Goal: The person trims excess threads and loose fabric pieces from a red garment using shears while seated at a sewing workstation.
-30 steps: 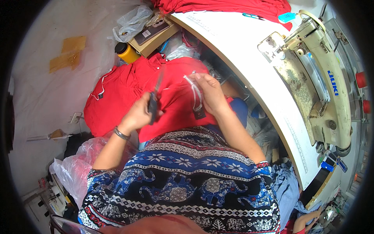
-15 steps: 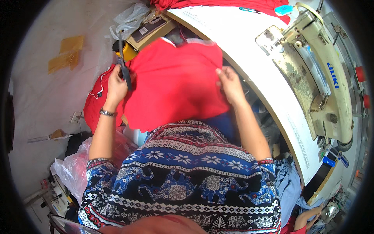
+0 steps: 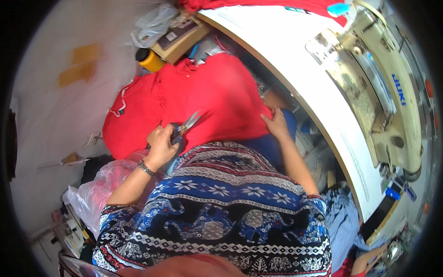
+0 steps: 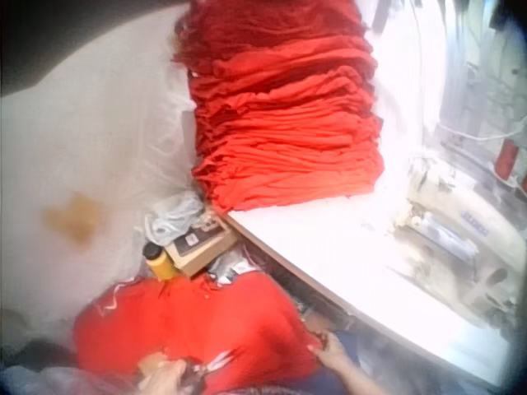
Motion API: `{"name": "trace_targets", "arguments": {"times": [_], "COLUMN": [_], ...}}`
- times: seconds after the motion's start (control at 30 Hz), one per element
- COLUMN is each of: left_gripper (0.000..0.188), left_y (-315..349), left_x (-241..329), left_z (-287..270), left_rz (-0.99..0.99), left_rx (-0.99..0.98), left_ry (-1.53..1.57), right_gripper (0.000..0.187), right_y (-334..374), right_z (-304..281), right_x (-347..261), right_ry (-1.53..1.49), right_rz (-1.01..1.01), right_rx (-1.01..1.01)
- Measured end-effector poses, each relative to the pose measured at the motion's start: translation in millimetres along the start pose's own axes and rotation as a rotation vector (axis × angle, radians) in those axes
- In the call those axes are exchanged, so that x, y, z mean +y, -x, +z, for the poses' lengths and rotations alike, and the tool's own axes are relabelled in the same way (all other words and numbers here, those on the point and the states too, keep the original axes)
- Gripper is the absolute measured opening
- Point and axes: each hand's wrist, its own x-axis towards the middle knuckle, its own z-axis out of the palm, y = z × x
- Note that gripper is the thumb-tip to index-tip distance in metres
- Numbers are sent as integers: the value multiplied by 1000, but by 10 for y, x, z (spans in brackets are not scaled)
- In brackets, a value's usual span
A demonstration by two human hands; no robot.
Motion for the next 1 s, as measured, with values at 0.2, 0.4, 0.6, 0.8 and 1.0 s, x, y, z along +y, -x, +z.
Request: {"name": "trace_targets", "arguments": {"times": [0.2, 0.4, 0.6, 0.8, 1.0], "left_gripper": [25, 12, 31, 38, 39], "left_y": [-73, -139, -605, -382, -263], "left_x": [64, -743, -1978, -2151, -2080], "left_z": [-322, -45, -71, 646, 992], "left_rz": [-13, -252, -558, -587, -607], "left_rx": [-37, -483, 163, -16, 285], "left_ry": [59, 678, 95, -148, -107], "right_gripper": [30, 17, 22, 22, 22], "right_y": [89, 523, 627, 807, 776], "right_z": [-490, -527, -530, -634, -786], "right_x": [-25, 620, 937, 775, 508], "right_ry": [-703, 110, -94, 29, 197], "right_rz": [100, -87, 192, 102, 88], "right_rx": [43, 47, 25, 43, -34]}}
